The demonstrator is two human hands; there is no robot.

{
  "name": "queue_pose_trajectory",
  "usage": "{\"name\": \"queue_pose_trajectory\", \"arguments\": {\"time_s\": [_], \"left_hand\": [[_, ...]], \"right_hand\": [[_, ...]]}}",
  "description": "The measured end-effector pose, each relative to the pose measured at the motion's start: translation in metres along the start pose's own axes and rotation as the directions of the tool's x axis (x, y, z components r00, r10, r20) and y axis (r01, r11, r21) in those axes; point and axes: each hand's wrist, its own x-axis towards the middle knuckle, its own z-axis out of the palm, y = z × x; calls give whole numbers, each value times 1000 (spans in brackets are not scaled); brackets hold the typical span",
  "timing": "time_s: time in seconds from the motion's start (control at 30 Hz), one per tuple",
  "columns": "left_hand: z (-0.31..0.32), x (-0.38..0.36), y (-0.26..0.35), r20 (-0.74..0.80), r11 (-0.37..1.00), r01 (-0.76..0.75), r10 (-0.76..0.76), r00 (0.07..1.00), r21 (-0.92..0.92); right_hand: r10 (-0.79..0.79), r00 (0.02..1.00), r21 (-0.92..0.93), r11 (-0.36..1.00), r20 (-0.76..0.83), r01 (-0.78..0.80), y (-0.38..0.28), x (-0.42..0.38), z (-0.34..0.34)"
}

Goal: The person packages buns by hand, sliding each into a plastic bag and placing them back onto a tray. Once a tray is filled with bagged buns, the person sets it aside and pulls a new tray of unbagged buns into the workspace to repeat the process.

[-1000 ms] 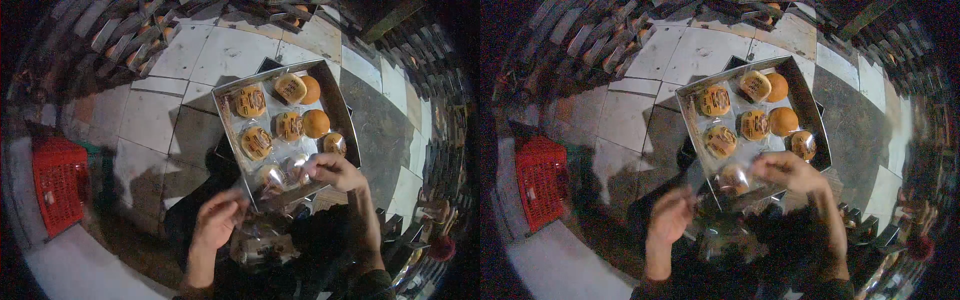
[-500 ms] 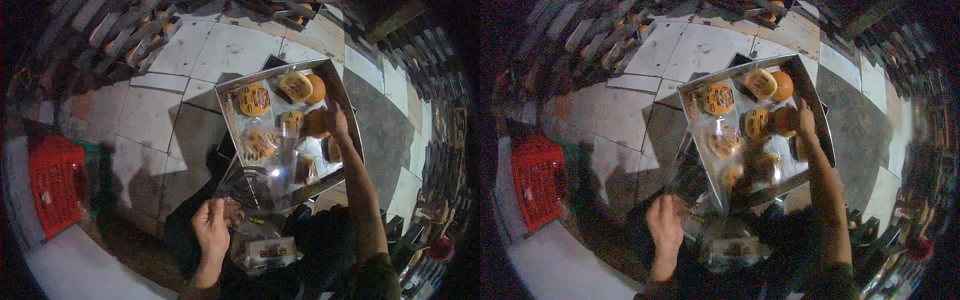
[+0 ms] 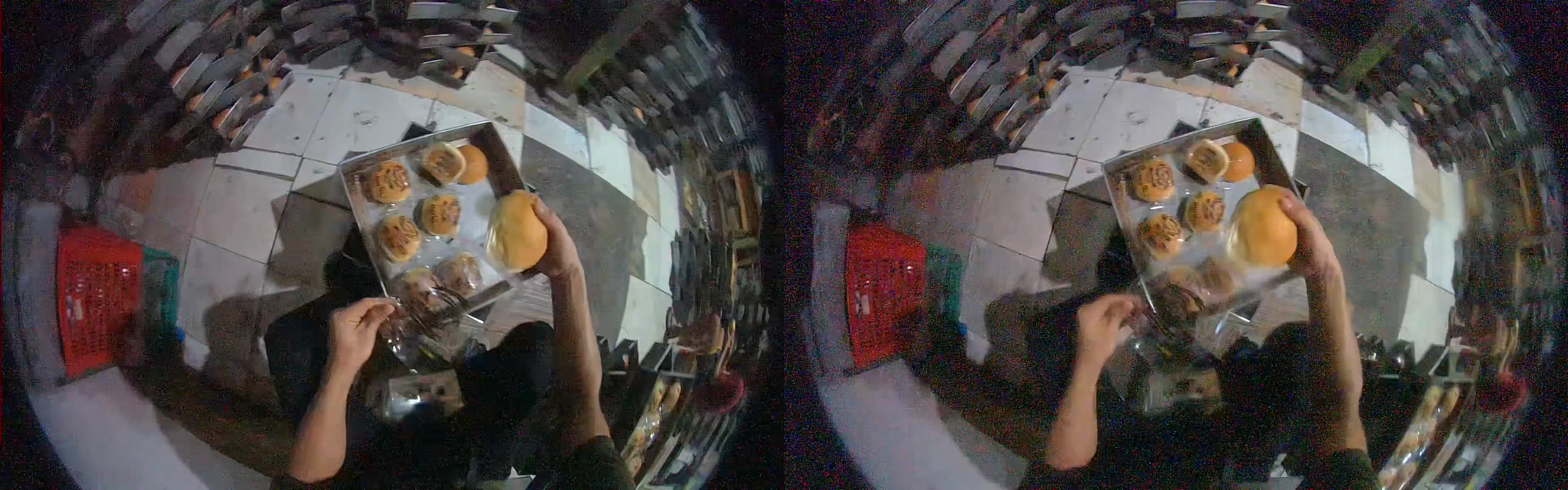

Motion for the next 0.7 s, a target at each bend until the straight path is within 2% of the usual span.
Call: {"name": "queue_pose_trajectory", "arguments": {"time_s": [0.03, 0.1, 0.13, 0.17, 0.2, 0.23, 0.27, 0.3, 0.33, 0.37, 0.4, 0.43, 0.47, 0.5, 0.53, 0.57, 0.6, 0.63, 0.67, 0.7], "left_hand": [[2, -3, 2, -12, 996, -43, 44, 999, 80], [4, -8, 0, 24, 996, -48, 46, 999, 80], [3, -11, 1, 49, 995, -33, 28, 998, 90], [2, -17, 8, 101, 976, -83, 64, 993, 199], [3, -25, 18, 96, 975, -100, 82, 992, 200], [5, -34, 31, 153, 967, -156, 127, 980, 203], [6, -43, 39, 211, 956, -207, 163, 964, 207], [2, -52, 39, 74, 965, -170, 158, 985, 199], [-2, -64, 65, -138, 968, -119, 152, 979, 220], [-11, -74, 68, -342, 959, -148, 227, 912, 240], [-18, -87, 73, -526, 948, -175, 295, 798, 266], [-12, -109, 80, -493, 973, -195, 229, 840, 120], [1, -136, 89, -447, 979, -202, 169, 878, -27], [16, -157, 87, -304, 993, -108, 93, 948, -35], [33, -153, 82, -341, 931, -139, 16, 940, -338], [24, -142, 90, -322, 863, -115, -58, 945, -492], [15, -131, 99, -290, 767, -97, -120, 949, -634], [12, -135, 103, -313, 766, -118, -113, 943, -633], [11, -143, 109, -87, 803, -91, 48, 995, -589], [11, -151, 116, 157, 839, -78, 190, 969, -538]], "right_hand": [[-21, 1000, -9, 1000, -5, 21, -16, -20, 12], [151, 981, -274, 955, 122, -112, -33, -59, 34], [148, 978, -420, 905, 145, -74, -30, -79, 44], [149, 975, -554, 832, 167, -33, -22, -101, 51], [204, 978, -832, 551, 52, -71, -13, -122, 54], [182, 980, -826, 562, 78, -39, -16, -145, 95], [126, 989, -646, 762, 80, -45, 25, -154, 76], [76, 997, -514, 854, -29, -81, 31, -164, 75], [46, 989, -368, 925, -140, -95, 34, -172, 76], [42, 991, -371, 925, -124, -85, 40, -180, 80], [-188, 945, -286, 952, -266, 109, 48, -188, 89], [-380, 825, -225, 923, -418, 312, 58, -196, 102], [-477, 782, -321, 873, -401, 368, 69, -209, 124], [-566, 773, -426, 798, -288, 425, 90, -218, 139], [-506, 862, -526, 743, -35, 414, 105, -237, 153], [-557, 704, -595, 406, 441, 694, 109, -249, 173], [-398, 798, -584, 544, 453, 603, 117, -261, 190], [-389, 755, -576, 490, 528, 655, 120, -260, 190], [-367, 716, -568, 439, 594, 696, 121, -261, 188], [-345, 776, -530, 580, 528, 618, 105, -267, 190]]}}
